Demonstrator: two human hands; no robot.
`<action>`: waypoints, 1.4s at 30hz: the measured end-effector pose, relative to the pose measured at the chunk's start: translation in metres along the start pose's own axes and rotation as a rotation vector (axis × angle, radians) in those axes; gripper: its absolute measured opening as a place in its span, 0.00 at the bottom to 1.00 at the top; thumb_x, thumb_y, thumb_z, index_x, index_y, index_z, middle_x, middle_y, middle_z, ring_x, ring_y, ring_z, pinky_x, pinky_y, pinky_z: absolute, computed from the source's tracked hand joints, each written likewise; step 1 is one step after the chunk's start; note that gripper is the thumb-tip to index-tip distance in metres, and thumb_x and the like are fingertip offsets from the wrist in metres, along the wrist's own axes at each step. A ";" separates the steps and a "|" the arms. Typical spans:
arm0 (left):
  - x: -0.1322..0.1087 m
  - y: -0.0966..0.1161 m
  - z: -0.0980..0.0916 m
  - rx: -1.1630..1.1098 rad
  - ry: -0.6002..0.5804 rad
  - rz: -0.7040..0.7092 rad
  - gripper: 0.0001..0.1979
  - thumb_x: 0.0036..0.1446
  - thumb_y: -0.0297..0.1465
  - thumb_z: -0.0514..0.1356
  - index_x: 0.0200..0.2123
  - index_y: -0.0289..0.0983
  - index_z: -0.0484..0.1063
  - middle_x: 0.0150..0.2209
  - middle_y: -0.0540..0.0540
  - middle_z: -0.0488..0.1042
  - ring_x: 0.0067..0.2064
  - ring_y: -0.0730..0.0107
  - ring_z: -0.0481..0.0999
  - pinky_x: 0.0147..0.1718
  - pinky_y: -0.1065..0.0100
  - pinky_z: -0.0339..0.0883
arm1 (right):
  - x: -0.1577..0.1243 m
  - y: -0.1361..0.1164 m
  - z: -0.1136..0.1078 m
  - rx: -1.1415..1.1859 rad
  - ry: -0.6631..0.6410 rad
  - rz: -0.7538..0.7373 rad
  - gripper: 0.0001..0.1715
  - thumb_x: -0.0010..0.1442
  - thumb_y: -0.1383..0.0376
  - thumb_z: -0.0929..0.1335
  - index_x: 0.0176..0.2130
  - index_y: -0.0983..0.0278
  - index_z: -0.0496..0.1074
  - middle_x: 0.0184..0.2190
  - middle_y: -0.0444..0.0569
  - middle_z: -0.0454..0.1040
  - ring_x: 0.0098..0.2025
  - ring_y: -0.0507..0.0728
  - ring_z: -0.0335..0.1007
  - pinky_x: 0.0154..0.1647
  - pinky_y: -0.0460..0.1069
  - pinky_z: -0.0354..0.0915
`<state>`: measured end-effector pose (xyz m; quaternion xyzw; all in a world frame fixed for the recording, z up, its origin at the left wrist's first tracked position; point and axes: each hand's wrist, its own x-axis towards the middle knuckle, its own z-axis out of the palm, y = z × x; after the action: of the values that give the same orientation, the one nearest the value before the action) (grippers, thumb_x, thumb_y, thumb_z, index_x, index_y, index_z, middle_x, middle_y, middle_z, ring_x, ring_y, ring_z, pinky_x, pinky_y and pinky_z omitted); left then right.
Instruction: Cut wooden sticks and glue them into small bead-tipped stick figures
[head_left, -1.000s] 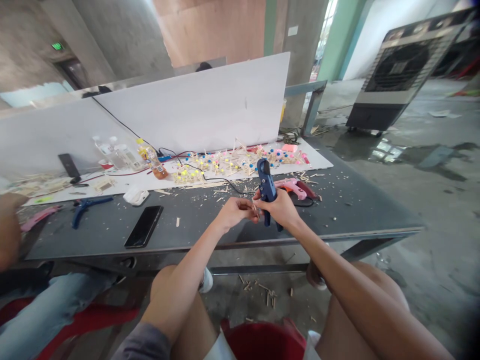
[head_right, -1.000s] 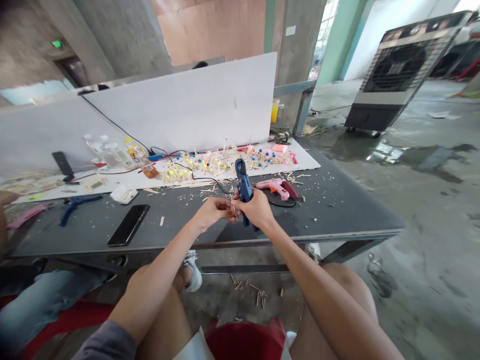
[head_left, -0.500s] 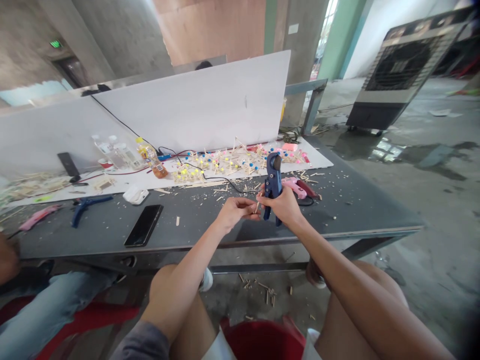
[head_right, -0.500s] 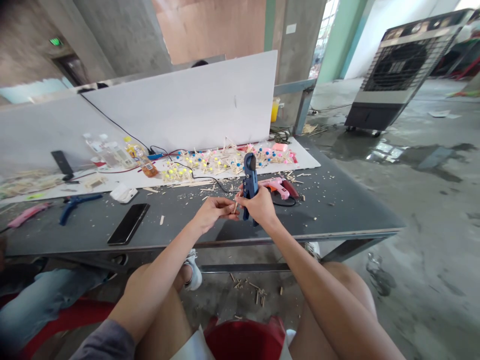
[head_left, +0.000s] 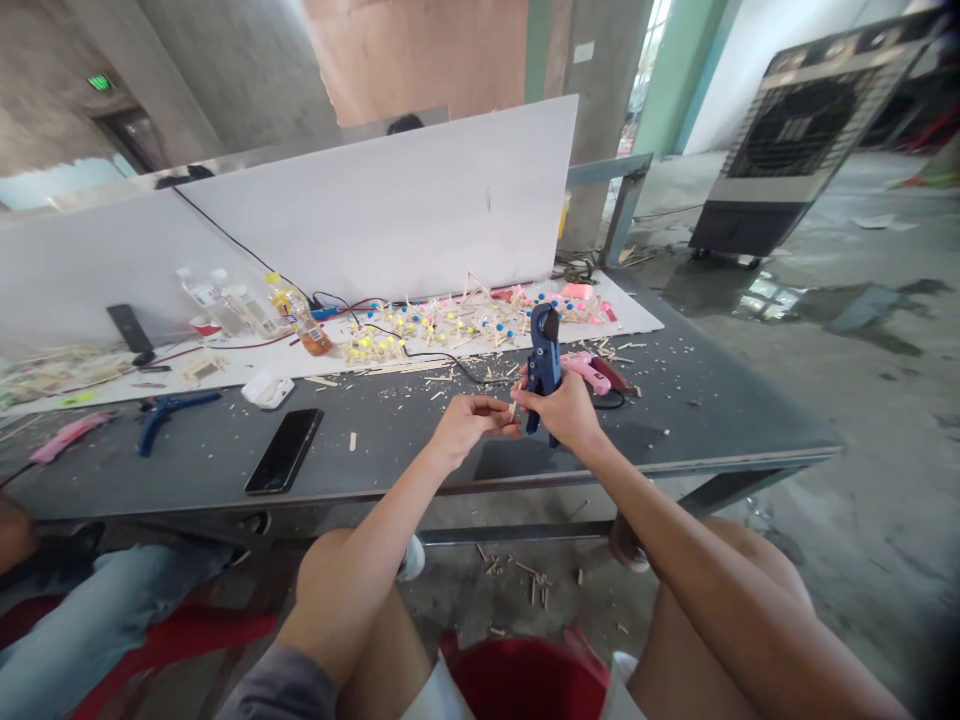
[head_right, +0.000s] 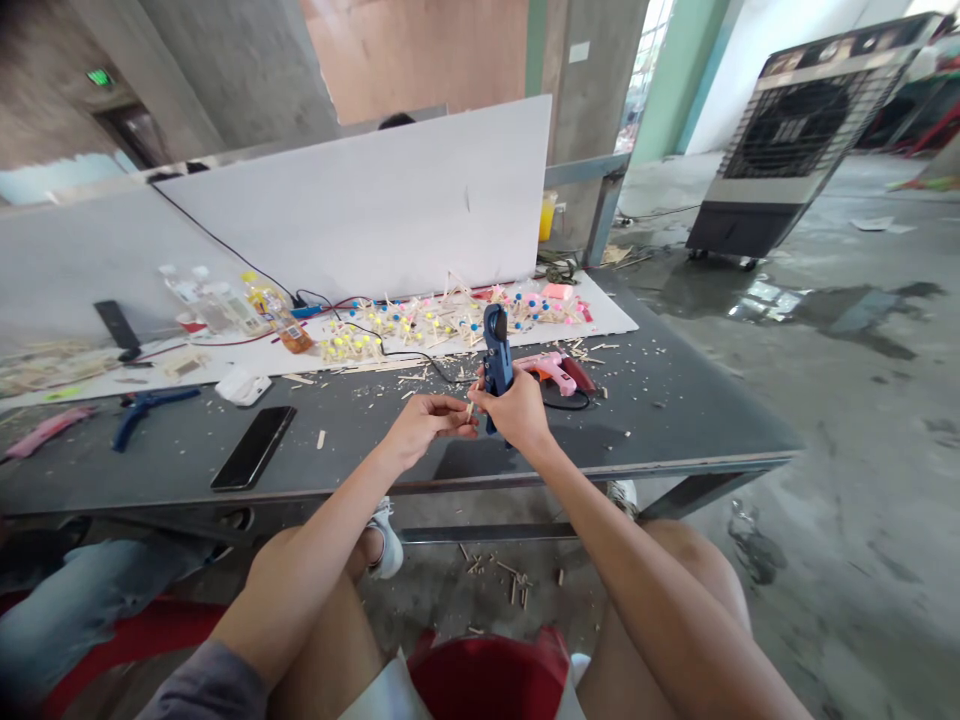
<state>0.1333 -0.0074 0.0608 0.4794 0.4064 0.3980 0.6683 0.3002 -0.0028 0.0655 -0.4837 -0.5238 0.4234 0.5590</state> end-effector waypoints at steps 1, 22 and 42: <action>0.000 0.001 0.000 -0.014 0.001 -0.009 0.19 0.37 0.34 0.76 0.32 0.30 0.79 0.29 0.44 0.80 0.31 0.64 0.81 0.44 0.57 0.76 | 0.000 0.000 0.000 0.005 -0.001 -0.005 0.22 0.43 0.57 0.76 0.37 0.63 0.71 0.30 0.48 0.77 0.24 0.54 0.70 0.28 0.50 0.70; -0.002 0.008 -0.002 -0.031 -0.042 -0.046 0.15 0.42 0.29 0.73 0.36 0.29 0.80 0.34 0.40 0.81 0.35 0.61 0.82 0.47 0.57 0.75 | 0.001 -0.006 0.000 0.038 0.050 0.015 0.22 0.42 0.60 0.76 0.37 0.64 0.72 0.29 0.47 0.76 0.29 0.56 0.73 0.33 0.51 0.72; 0.000 0.002 0.001 -0.072 0.008 -0.041 0.16 0.42 0.28 0.74 0.35 0.30 0.79 0.32 0.40 0.82 0.31 0.63 0.82 0.41 0.60 0.77 | 0.002 -0.002 -0.001 0.009 0.031 -0.019 0.22 0.43 0.59 0.76 0.37 0.63 0.71 0.29 0.47 0.76 0.27 0.55 0.72 0.31 0.51 0.70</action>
<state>0.1338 -0.0077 0.0634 0.4451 0.4044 0.4005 0.6914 0.3015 -0.0009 0.0679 -0.4825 -0.5178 0.4128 0.5733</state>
